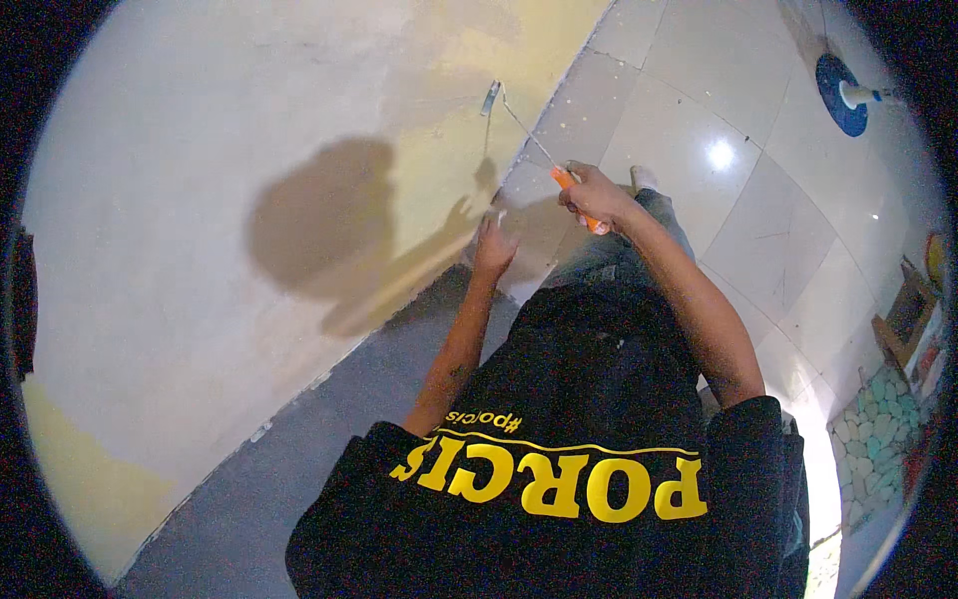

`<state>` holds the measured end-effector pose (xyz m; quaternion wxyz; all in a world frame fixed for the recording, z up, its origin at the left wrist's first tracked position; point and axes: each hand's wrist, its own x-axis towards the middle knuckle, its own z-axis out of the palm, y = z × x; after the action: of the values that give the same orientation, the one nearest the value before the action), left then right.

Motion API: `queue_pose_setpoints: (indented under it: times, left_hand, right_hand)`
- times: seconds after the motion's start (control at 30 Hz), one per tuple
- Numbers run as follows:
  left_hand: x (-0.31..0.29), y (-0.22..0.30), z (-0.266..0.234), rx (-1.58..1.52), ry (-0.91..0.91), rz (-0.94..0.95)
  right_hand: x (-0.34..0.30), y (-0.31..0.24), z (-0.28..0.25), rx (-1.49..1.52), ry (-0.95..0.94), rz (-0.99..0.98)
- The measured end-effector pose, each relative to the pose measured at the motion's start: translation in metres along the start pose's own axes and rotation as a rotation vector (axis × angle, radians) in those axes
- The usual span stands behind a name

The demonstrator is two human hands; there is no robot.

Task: Apply yellow paint to a wall using a roller.

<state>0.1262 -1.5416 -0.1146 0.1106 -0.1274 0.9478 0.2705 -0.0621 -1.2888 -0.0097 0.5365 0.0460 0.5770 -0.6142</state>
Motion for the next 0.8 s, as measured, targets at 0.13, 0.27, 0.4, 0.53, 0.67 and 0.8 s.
queue_pose_setpoints:
  times: [0.13, 0.27, 0.4, 0.53, 0.67, 0.8]
  left_hand:
    - [-0.071, -0.075, 0.036, 0.048, -0.139, -0.328]
    - [-0.14, -0.117, 0.054, -0.234, -0.147, -0.586]
    - [-0.156, -0.118, 0.061, -0.131, -0.38, -0.626]
    - [-0.119, -0.087, 0.056, -0.148, -0.221, -0.454]
    - [-0.055, -0.023, 0.028, -0.148, -0.023, -0.21]
    - [0.017, 0.066, -0.016, -0.383, 0.262, -0.097]
  right_hand:
    - [-0.035, -0.011, -0.003, -0.004, -0.004, -0.029]
    - [-0.049, -0.02, -0.003, -0.19, 0.003, 0.079]
    - [-0.035, -0.029, 0.007, -0.068, 0.003, -0.051]
    - [-0.058, -0.041, 0.015, -0.147, -0.038, -0.041]
    - [-0.119, -0.06, 0.028, -0.161, -0.081, 0.052]
    - [-0.16, -0.074, 0.042, -0.096, -0.097, -0.04]
